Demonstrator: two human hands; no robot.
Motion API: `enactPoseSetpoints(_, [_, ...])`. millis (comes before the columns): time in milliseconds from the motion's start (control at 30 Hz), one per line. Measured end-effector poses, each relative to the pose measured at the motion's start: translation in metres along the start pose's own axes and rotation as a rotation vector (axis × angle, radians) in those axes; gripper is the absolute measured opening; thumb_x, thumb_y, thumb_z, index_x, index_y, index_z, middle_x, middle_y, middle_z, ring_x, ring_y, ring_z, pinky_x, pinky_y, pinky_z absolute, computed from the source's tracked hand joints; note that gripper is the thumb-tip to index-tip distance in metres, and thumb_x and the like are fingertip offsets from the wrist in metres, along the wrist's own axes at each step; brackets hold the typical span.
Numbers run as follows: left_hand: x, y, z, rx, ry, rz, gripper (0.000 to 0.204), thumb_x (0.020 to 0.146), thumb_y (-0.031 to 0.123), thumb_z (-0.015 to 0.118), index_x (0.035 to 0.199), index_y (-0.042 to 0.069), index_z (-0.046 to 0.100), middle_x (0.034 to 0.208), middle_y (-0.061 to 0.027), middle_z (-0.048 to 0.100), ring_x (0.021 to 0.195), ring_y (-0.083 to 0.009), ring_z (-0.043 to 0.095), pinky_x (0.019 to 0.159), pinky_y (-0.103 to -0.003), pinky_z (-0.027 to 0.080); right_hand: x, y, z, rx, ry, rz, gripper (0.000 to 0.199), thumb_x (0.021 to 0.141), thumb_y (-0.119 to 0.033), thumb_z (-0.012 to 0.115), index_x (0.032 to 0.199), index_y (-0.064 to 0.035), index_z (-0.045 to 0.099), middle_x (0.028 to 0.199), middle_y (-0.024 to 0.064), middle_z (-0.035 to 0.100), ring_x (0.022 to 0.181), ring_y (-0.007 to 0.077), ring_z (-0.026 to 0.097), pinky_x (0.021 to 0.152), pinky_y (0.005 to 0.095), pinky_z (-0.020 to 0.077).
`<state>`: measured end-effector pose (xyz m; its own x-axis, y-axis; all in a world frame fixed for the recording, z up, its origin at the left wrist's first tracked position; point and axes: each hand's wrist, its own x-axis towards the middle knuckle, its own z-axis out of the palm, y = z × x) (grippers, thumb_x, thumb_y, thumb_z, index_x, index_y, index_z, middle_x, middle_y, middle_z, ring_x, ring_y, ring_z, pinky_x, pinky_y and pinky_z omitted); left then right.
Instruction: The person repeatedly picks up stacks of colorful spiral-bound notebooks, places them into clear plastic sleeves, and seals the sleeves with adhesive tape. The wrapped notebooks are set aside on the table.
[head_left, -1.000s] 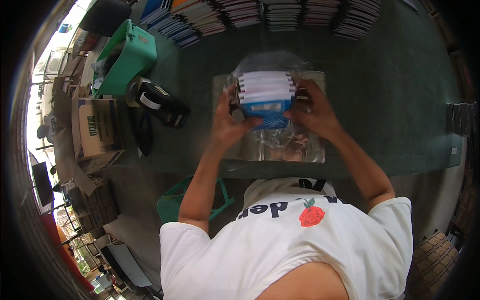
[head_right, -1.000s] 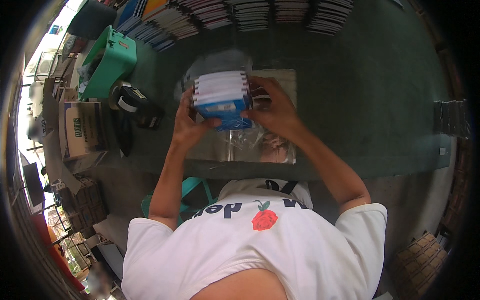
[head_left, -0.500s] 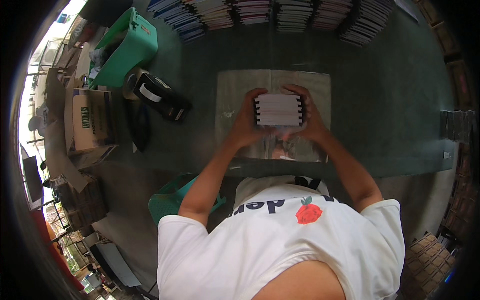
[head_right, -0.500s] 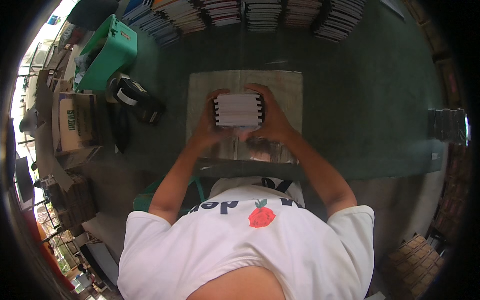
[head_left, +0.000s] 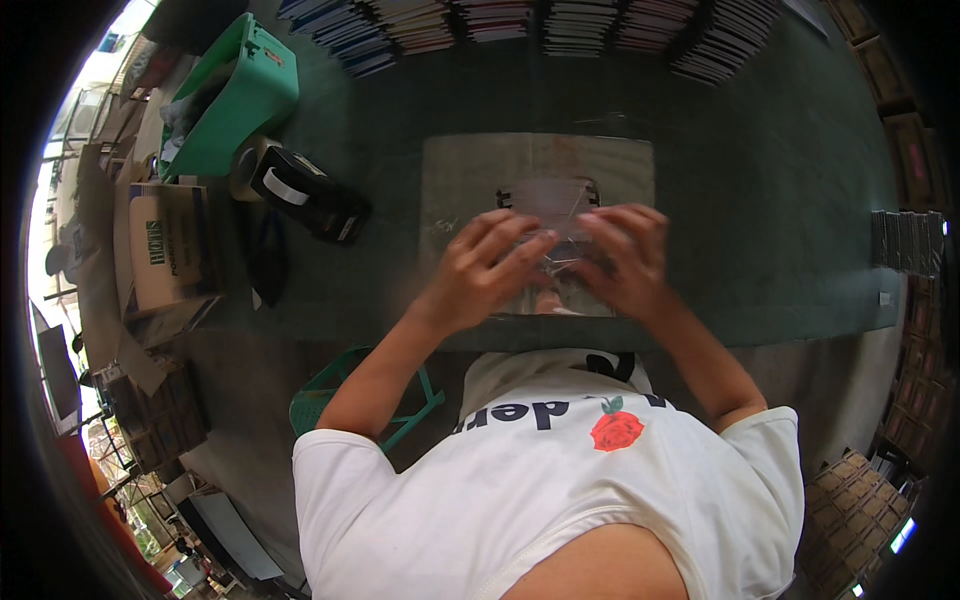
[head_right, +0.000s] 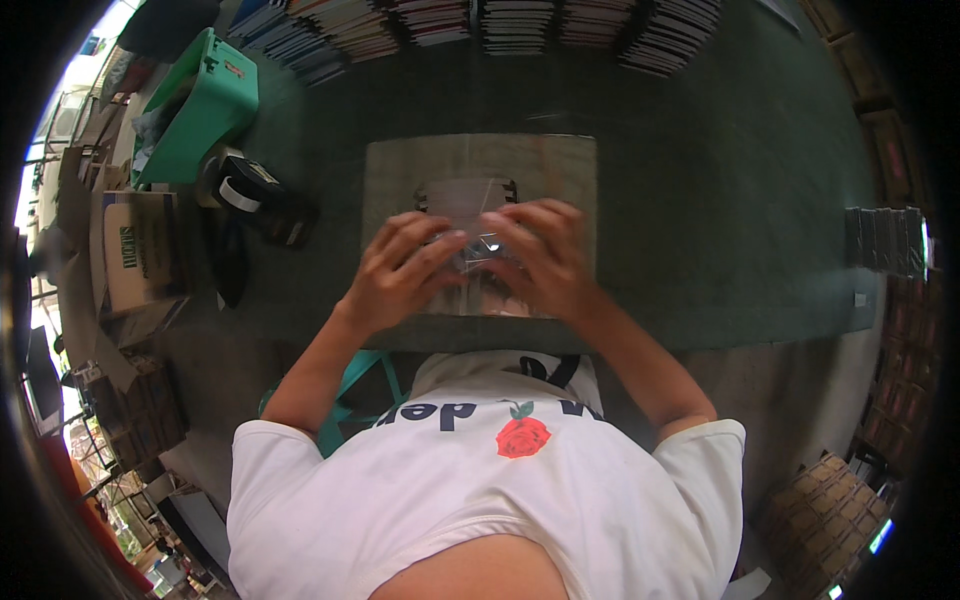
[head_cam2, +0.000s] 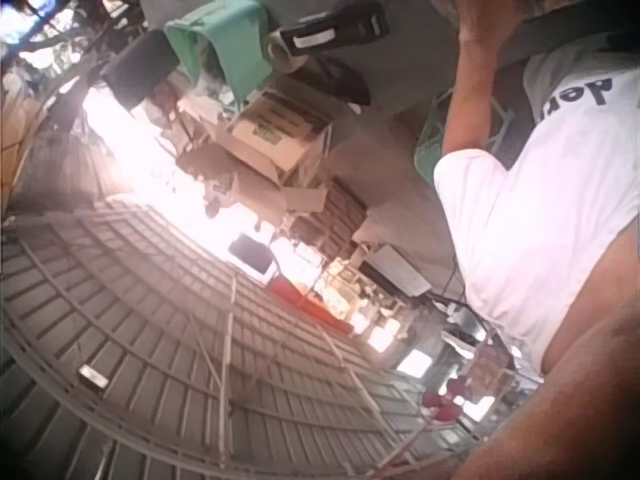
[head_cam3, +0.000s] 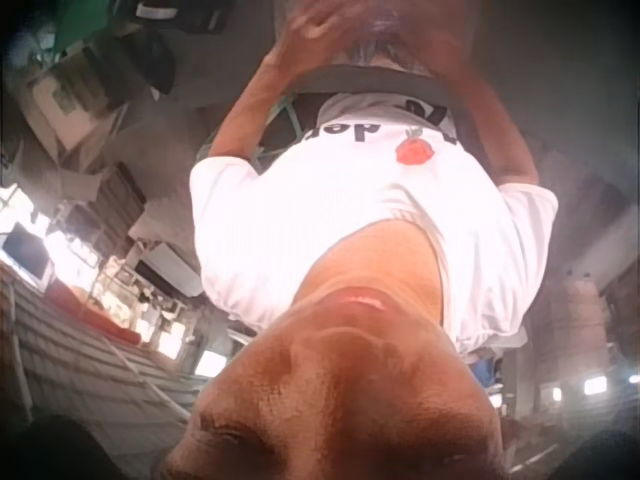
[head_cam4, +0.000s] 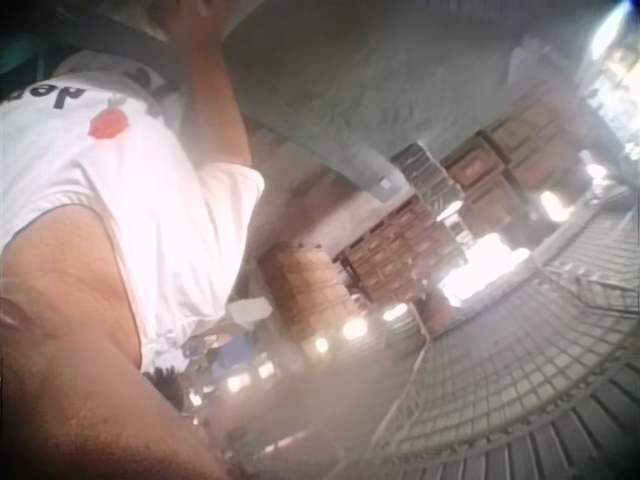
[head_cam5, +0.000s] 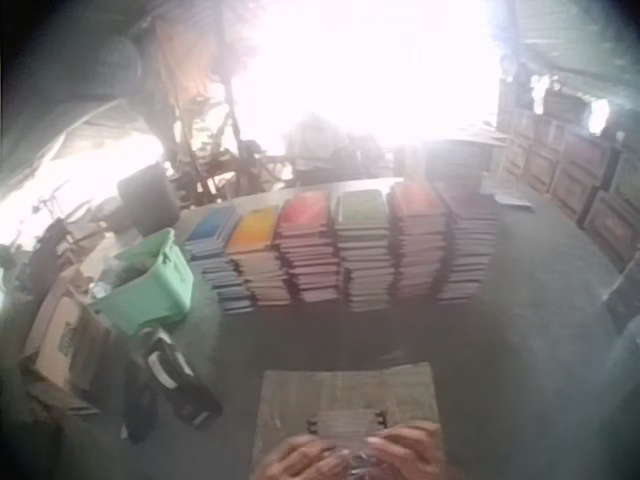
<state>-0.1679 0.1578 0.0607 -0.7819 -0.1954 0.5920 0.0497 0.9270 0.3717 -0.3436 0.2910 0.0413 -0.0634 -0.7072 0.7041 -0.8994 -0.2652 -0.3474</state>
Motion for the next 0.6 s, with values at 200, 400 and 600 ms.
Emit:
enactPoseSetpoints(200, [-0.023,-0.012,-0.021,0.060,0.280,-0.232,0.064,0.066,0.028,0.080,0.117,0.010,0.047,0.089,-0.0107,0.059,0.084,-0.0255,0.056,0.075,-0.035,0.046,-0.070,0.025,-0.013,-0.041,0.149,0.343,0.057,0.064,-0.010,0.078,0.113,-0.0061,0.049,0.107,0.0126,0.050,0.101,0.0296,0.048,0.085,0.0370,0.0415])
enactPoseSetpoints(400, [0.062,0.043,-0.009,-0.383,-0.116,-0.562,0.056,0.074,0.018,0.074,0.117,0.003,0.042,0.086,-0.0081,0.060,0.064,-0.0158,0.057,0.059,-0.028,0.046,-0.042,0.006,0.035,0.182,0.127,0.327,0.057,0.068,-0.006,0.072,0.120,-0.0048,0.047,0.118,0.0156,0.049,0.110,0.0327,0.046,0.090,0.0390,0.0398])
enactPoseSetpoints(600, [0.073,0.034,-0.068,-1.036,0.426,-0.638,0.029,0.077,0.001,0.066,0.101,0.003,0.050,0.065,0.0011,0.051,0.058,-0.0024,0.048,0.051,-0.016,0.041,-0.044,0.010,0.032,0.193,0.196,0.269,0.049,0.070,-0.007,0.069,0.116,-0.0086,0.053,0.114,0.0127,0.052,0.108,0.0308,0.047,0.090,0.0400,0.0395])
